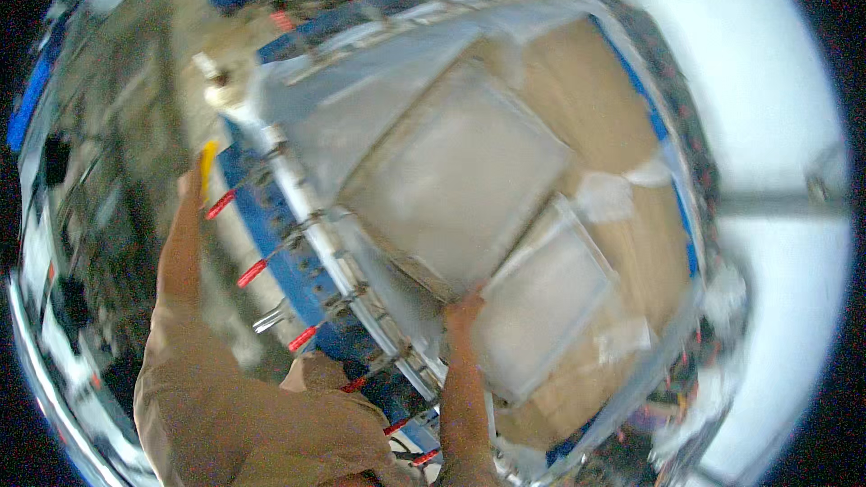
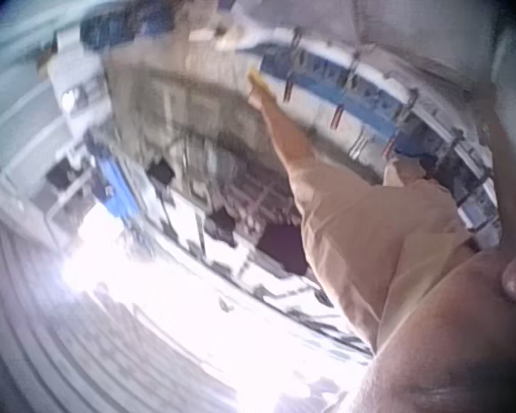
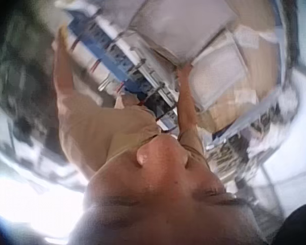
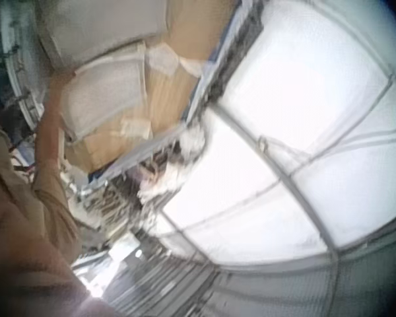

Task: The person uses a yellow utility knife to cut white fabric around rectangular frames on a large workbench. They remove the cut fabric pieces and stack the frames on a nearby rack.

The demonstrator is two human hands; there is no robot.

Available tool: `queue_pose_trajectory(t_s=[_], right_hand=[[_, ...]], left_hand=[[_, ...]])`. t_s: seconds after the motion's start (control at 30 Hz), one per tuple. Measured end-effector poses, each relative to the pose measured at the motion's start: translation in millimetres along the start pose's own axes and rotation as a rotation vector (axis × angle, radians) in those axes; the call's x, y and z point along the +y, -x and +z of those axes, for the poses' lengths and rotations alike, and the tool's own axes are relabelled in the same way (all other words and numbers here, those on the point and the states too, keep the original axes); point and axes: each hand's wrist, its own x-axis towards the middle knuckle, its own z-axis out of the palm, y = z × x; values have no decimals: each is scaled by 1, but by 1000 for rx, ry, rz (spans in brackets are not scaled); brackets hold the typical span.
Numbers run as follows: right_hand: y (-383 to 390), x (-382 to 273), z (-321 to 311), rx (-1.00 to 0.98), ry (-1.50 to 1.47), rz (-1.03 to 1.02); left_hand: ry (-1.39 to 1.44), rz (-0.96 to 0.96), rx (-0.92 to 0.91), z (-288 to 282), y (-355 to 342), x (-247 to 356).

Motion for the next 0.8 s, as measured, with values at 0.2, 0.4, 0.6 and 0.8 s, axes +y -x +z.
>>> queue_pose_trajectory(t_s=[0.2,0.4,0.6,0.8], right_hand=[[2,-6,-44,-308,-841,261],[-11,-40,-76,31,-390,404],[-8,-71,-111,46,-717,339],[-8,-96,-164,60,-923,220]], left_hand=[[-482,571,-109,25,12,4],[-738,1029,-141,13,48,19],[-348,582,-252,2,41,16],[-396,733,106,-48,113,34]])
